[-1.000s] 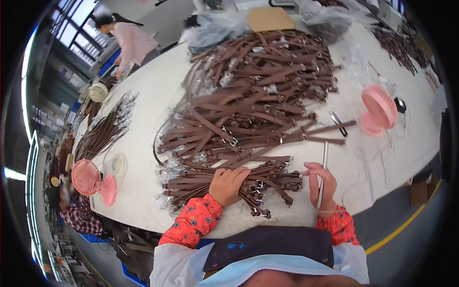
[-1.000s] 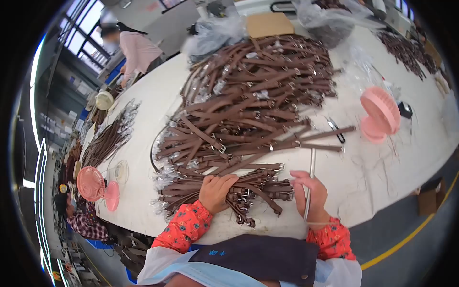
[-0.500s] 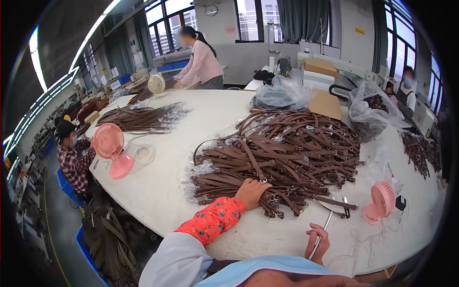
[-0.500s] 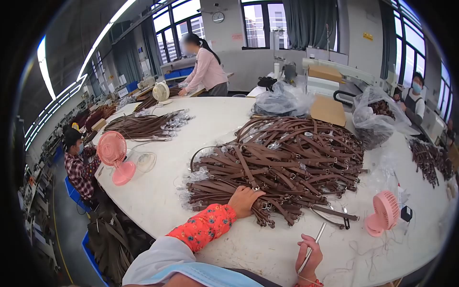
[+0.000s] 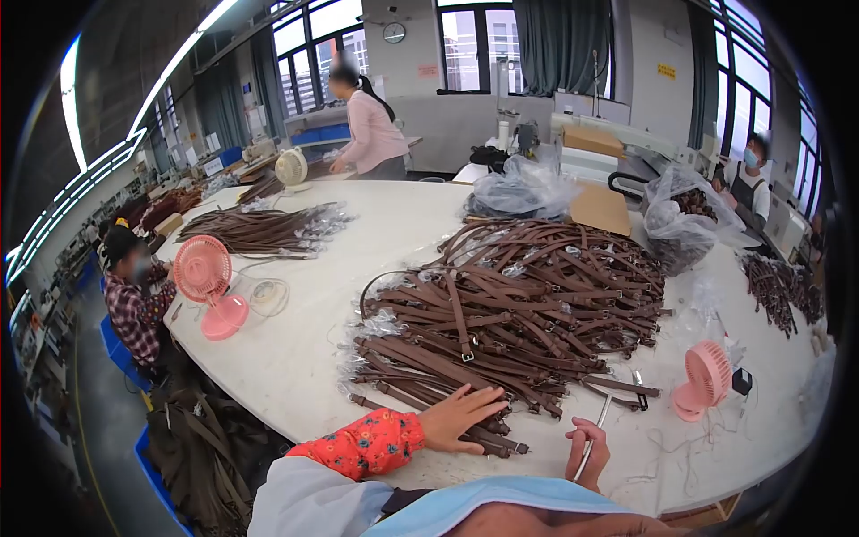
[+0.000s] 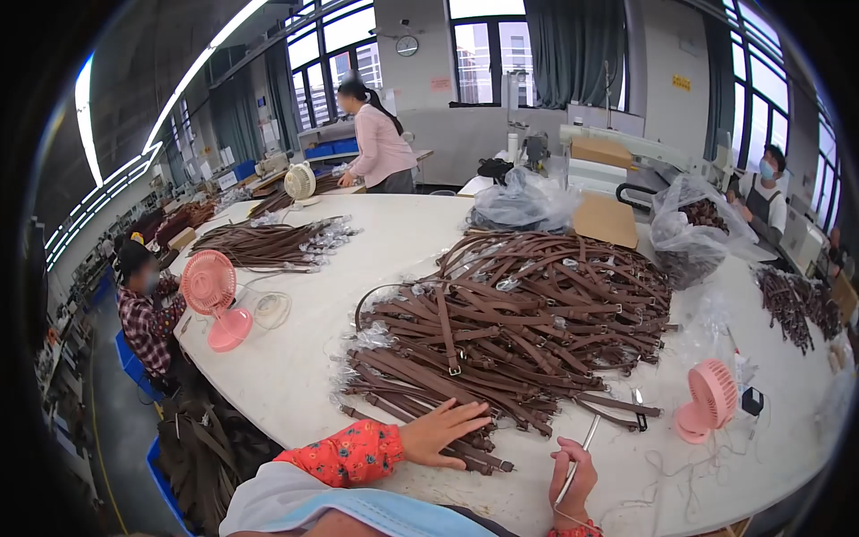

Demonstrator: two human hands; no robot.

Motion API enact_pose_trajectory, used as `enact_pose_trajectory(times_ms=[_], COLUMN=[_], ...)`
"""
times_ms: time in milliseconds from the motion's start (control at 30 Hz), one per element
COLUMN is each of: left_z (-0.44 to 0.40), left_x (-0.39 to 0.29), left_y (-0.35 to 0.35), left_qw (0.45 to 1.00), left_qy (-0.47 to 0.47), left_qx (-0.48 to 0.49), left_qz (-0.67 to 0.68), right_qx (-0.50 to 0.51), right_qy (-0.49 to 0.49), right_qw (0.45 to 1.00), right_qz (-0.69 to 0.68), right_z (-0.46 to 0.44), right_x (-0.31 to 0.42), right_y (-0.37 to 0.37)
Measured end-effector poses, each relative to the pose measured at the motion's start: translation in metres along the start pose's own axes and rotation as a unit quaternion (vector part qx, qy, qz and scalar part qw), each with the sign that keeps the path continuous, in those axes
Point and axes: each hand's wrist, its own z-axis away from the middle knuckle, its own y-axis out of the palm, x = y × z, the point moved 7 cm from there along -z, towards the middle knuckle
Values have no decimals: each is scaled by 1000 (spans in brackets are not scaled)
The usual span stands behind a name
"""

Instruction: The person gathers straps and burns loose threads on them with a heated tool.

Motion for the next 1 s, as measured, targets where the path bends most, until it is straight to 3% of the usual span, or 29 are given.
enact_pose_trajectory(times_ms=[100, 200, 467, 667, 700, 833, 1000], left_z=[2, -17, -61, -50, -43, -17, -8], left_x=[-16, 3, 43, 25, 11, -10, -6], left_y=[30, 36, 19, 7, -9, -9, 9], left_qw=[993, 996, 991, 990, 978, 959, 959], left_qy=[25, -29, -26, 6, 25, 14, -46], left_qx=[-20, 5, -74, -120, -196, -276, -269], left_qz=[-109, -81, -111, -81, -60, -68, -71], right_qx=[5, 10, 18, 14, 15, 20, 21], right_qy=[-4, -4, 33, 14, 13, 16, 26], right_qw=[1000, 1000, 999, 1000, 1000, 999, 998], right_qz=[0, 4, -2, -24, -23, -25, -49], right_z=[0, 1, 3, 5, 4, 10, 12], right_x=[3, -3, -4, 3, 4, -2, -7], right_y=[2, 2, 2, -1, -1, -2, 2])
